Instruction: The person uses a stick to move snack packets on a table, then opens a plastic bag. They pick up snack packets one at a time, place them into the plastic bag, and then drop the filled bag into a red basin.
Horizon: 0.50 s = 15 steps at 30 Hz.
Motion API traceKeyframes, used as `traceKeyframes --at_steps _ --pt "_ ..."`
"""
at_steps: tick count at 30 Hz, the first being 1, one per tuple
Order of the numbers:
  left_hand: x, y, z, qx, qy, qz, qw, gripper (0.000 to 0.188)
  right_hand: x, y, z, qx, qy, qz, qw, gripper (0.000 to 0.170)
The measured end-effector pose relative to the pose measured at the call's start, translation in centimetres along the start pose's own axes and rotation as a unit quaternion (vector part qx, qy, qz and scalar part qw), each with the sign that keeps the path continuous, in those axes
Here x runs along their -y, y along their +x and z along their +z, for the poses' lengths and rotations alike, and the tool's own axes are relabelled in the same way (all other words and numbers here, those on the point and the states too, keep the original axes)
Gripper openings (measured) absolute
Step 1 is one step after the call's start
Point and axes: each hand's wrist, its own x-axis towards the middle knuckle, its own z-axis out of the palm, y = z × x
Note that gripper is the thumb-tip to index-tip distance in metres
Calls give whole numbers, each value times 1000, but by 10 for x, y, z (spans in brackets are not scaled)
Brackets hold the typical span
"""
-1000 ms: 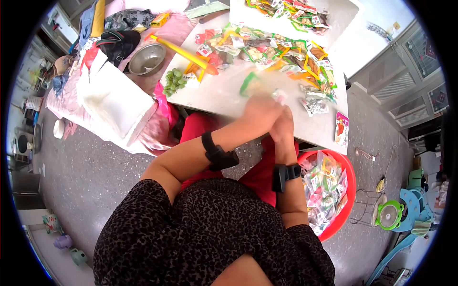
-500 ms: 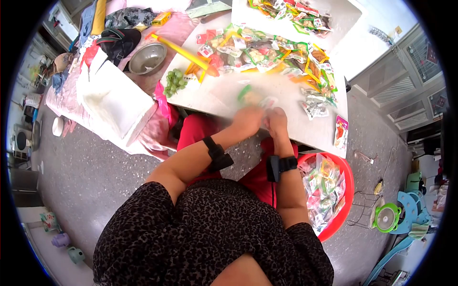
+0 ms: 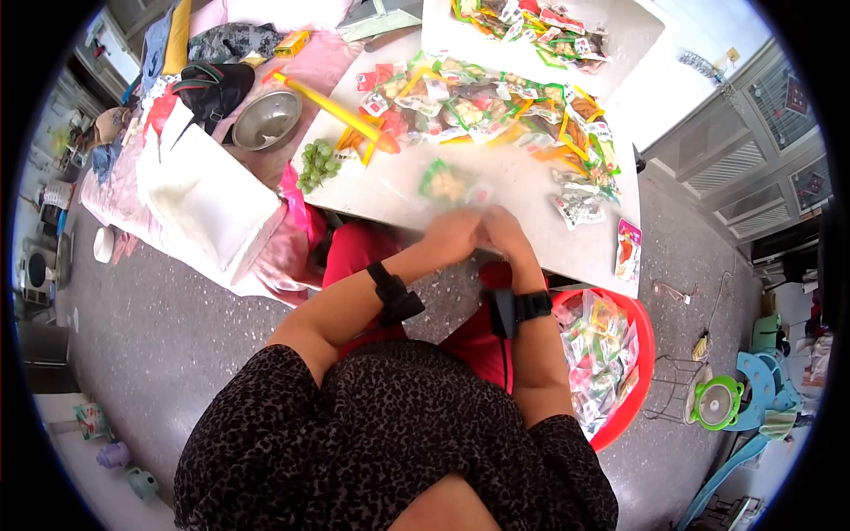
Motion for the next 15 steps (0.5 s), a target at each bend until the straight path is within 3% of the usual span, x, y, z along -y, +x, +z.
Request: traceKeyframes --at_steps 3,5,9,11,13,14,15 --pt "-2 19 -15 76 -48 -105 990 11 16 -18 -16 -98 71 32 992 20" --pt "18 42 -13 81 -53 -87 991 13 14 -23 -18 -133 80 7 988 20" --pt "39 85 -4 -52 -158 -162 973 18 -2 -26 -7 -161 133 2 978 19" --pt "126 116 35 82 -440 -110 888 18 -7 -28 -3 -167 139 -10 976 19" --pt "122 126 25 57 -389 28 919 17 -15 -28 0 -172 127 -54 975 19" --pt "109 127 17 -39 -190 133 972 16 -18 -28 0 -167 126 -60 976 19" --pt "90 128 5 -133 21 230 964 16 -17 -28 -1 -172 142 -49 974 19"
